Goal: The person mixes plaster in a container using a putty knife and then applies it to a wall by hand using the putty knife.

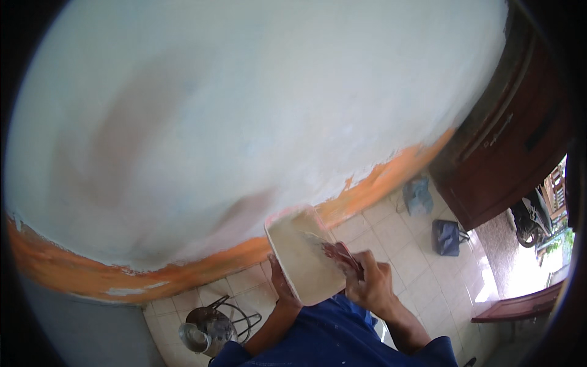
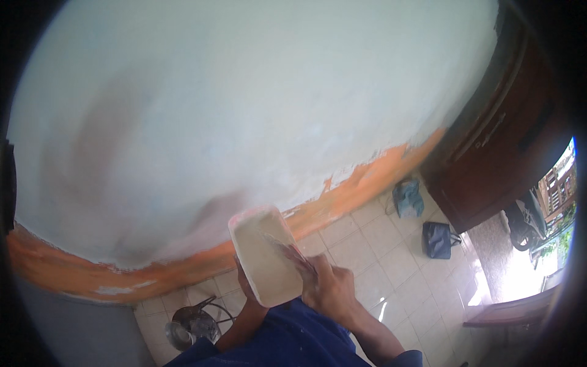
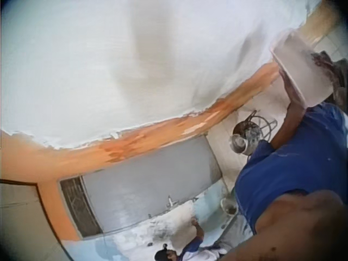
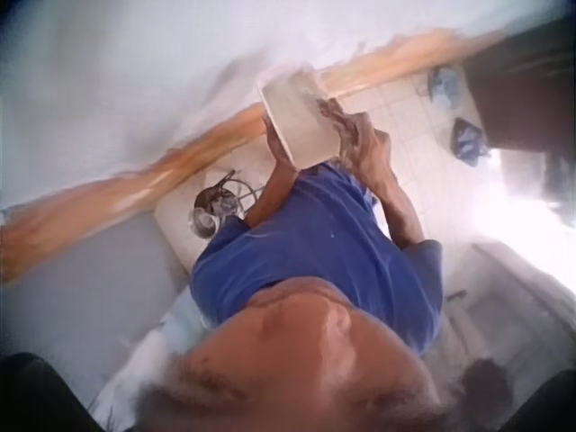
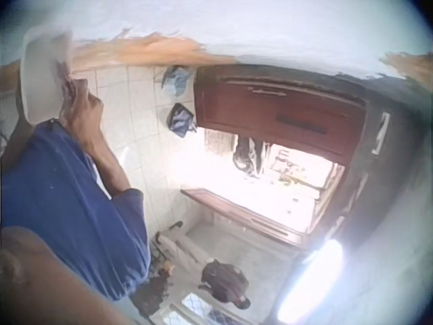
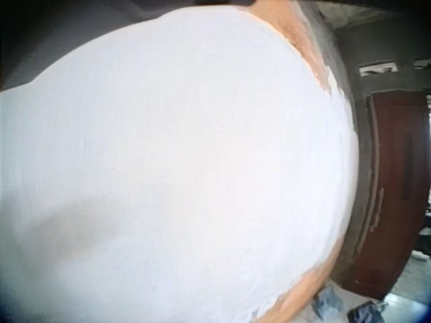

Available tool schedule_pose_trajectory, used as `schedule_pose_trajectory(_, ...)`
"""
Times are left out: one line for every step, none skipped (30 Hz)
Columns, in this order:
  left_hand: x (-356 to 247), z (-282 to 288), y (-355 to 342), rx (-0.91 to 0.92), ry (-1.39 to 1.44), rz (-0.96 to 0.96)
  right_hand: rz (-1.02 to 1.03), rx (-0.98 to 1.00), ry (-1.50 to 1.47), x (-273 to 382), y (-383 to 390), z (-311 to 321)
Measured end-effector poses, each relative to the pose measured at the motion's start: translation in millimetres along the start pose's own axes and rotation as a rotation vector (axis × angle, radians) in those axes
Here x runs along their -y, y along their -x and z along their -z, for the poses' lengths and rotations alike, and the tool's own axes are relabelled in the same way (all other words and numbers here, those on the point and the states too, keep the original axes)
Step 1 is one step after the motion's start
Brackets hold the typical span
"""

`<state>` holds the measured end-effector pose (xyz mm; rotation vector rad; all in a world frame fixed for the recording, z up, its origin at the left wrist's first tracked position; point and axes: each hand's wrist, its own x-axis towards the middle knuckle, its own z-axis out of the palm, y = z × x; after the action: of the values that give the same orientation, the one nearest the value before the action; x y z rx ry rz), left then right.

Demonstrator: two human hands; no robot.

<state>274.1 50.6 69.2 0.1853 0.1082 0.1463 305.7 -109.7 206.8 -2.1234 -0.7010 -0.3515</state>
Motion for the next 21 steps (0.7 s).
schedule_pose_trajectory(1.7,-4.5,1.0,-0.012,-0.032,-0.02,0.006,-0.008,0.002,-3.2,0.0,1.9)
schedule_pose_trajectory(4.7,-6.4,1.2,-0.024,-0.064,-0.04,-0.005,0.017,-0.014,-8.7,-1.1,4.4)
schedule_pose_trajectory(7.7,-0.8,0.8,-0.045,-0.087,-0.062,-0.01,0.043,-0.037,-16.5,-2.8,5.5)
schedule_pose_trajectory(12.4,9.2,0.9,-0.068,-0.11,-0.085,-0.015,0.07,-0.061,-25.5,-3.7,6.5)
schedule_pose_trajectory(14.7,6.3,-5.0,-0.047,-0.108,-0.091,-0.04,0.116,-0.026,-34.7,-4.5,6.9)
schedule_pose_trajectory(20.3,-3.4,-11.6,-0.02,-0.101,-0.091,-0.033,0.085,-0.059,-40.9,-7.4,13.6)
schedule_pose_trajectory(27.4,-14.5,-13.7,0.03,-0.067,-0.072,-0.026,0.056,-0.094,-46.1,-10.9,20.4)
schedule_pose_trajectory(35.0,-21.4,-14.1,0.037,-0.055,-0.071,-0.025,0.046,-0.126,-50.9,-13.1,26.7)
schedule_pose_trajectory(41.1,-31.3,-16.9,0.044,-0.048,-0.07,-0.085,0.122,-0.064,-60.6,-17.3,27.5)
schedule_pose_trajectory(49.9,-43.0,-15.8,0.016,-0.101,-0.097,-0.123,0.111,-0.129,-71.1,-14.7,33.3)
schedule_pose_trajectory(54.6,-67.2,-15.0,0.012,-0.165,-0.135,-0.137,0.083,-0.202,-82.2,-14.6,37.7)
schedule_pose_trajectory(66.4,-57.5,-17.2,0.034,-0.147,-0.174,-0.158,0.068,-0.277,-91.3,-15.9,42.5)
schedule_pose_trajectory(74.9,-48.7,-28.1,0.074,-0.132,-0.218,-0.104,0.07,-0.197,-95.4,-22.1,49.1)
schedule_pose_trajectory(83.7,-51.8,-30.3,0.04,-0.165,-0.228,-0.094,0.109,-0.184,-102.7,-23.5,53.4)
schedule_pose_trajectory(91.8,-62.0,-30.1,0.017,-0.199,-0.237,-0.078,0.139,-0.168,-108.3,-28.1,59.2)
schedule_pose_trajectory(100.4,-71.9,-30.8,-0.004,-0.233,-0.244,-0.063,0.166,-0.15,-113.4,-31.6,66.4)
schedule_pose_trajectory(108.8,-80.2,-30.5,-0.016,-0.175,-0.261,-0.169,0.133,-0.26,-115.9,-30.3,75.8)
schedule_pose_trajectory(117.7,-87.1,-30.0,-0.025,-0.117,-0.275,-0.149,0.179,-0.234,-119.4,-35.7,80.7)
schedule_pose_trajectory(126.7,-93.2,-29.6,-0.032,-0.058,-0.286,-0.129,0.222,-0.206,-121.5,-41.0,84.9)
schedule_pose_trajectory(136.1,-96.7,-31.0,-0.044,-0.003,-0.28,-0.126,0.258,-0.175,-127.6,-44.0,88.7)
schedule_pose_trajectory(145.0,-100.7,-32.6,-0.055,0.052,-0.271,-0.15,0.28,-0.153,-137.4,-43.0,94.3)
